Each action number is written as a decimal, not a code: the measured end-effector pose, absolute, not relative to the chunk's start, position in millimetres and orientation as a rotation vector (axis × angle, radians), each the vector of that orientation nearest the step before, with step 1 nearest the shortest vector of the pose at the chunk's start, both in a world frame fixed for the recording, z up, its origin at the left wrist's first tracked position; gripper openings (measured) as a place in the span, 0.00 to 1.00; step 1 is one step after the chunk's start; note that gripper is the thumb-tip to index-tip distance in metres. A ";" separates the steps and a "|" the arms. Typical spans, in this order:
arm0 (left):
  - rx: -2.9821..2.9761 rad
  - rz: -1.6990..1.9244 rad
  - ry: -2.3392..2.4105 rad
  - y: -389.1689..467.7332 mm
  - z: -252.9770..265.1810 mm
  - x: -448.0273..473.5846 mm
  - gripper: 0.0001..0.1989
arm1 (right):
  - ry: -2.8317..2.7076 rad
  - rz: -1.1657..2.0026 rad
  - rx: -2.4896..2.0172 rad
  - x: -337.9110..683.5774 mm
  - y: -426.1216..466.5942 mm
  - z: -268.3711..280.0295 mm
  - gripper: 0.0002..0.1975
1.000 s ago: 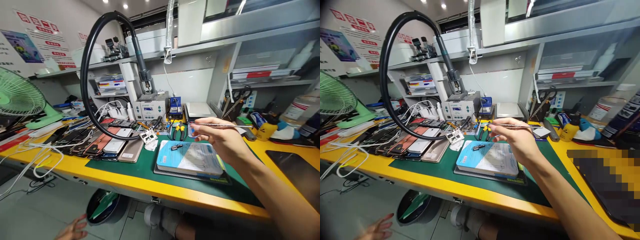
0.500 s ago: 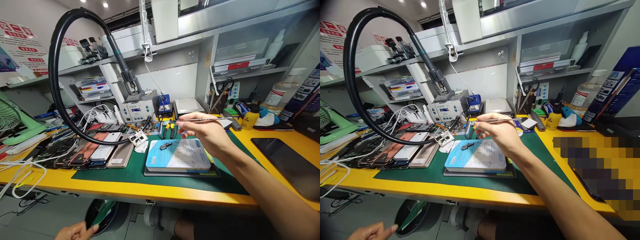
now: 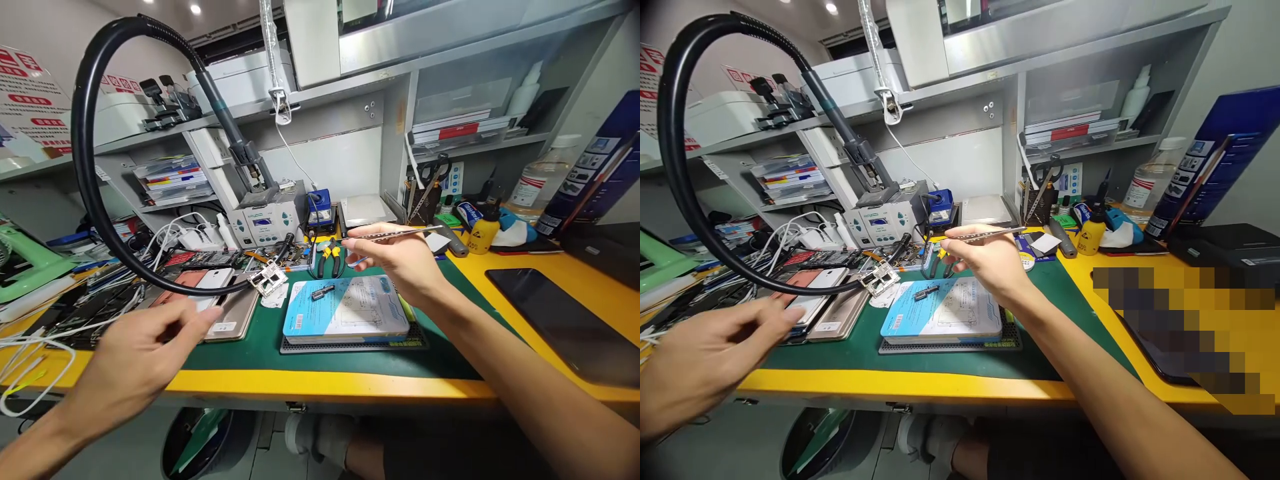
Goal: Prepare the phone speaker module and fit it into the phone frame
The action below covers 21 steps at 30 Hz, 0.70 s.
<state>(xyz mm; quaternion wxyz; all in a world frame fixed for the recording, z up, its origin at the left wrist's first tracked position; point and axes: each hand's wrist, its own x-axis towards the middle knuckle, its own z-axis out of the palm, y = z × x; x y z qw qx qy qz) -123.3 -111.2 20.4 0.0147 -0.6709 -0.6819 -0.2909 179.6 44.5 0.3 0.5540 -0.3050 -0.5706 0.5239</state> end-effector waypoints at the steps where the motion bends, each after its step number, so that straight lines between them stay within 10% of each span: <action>1: -2.338 -0.795 -2.077 -97.2 25.6 -118.6 0.13 | -1.345 1.234 -0.728 179.8 44.5 0.3 0.13; 3: -2.535 -0.721 -1.997 -71.0 29.5 -105.0 0.25 | -1.336 1.226 -0.740 180.1 45.1 0.1 0.13; 21: -2.742 -0.542 -2.052 5.5 8.5 -46.0 0.07 | -1.327 1.135 -0.839 183.5 47.5 5.1 0.09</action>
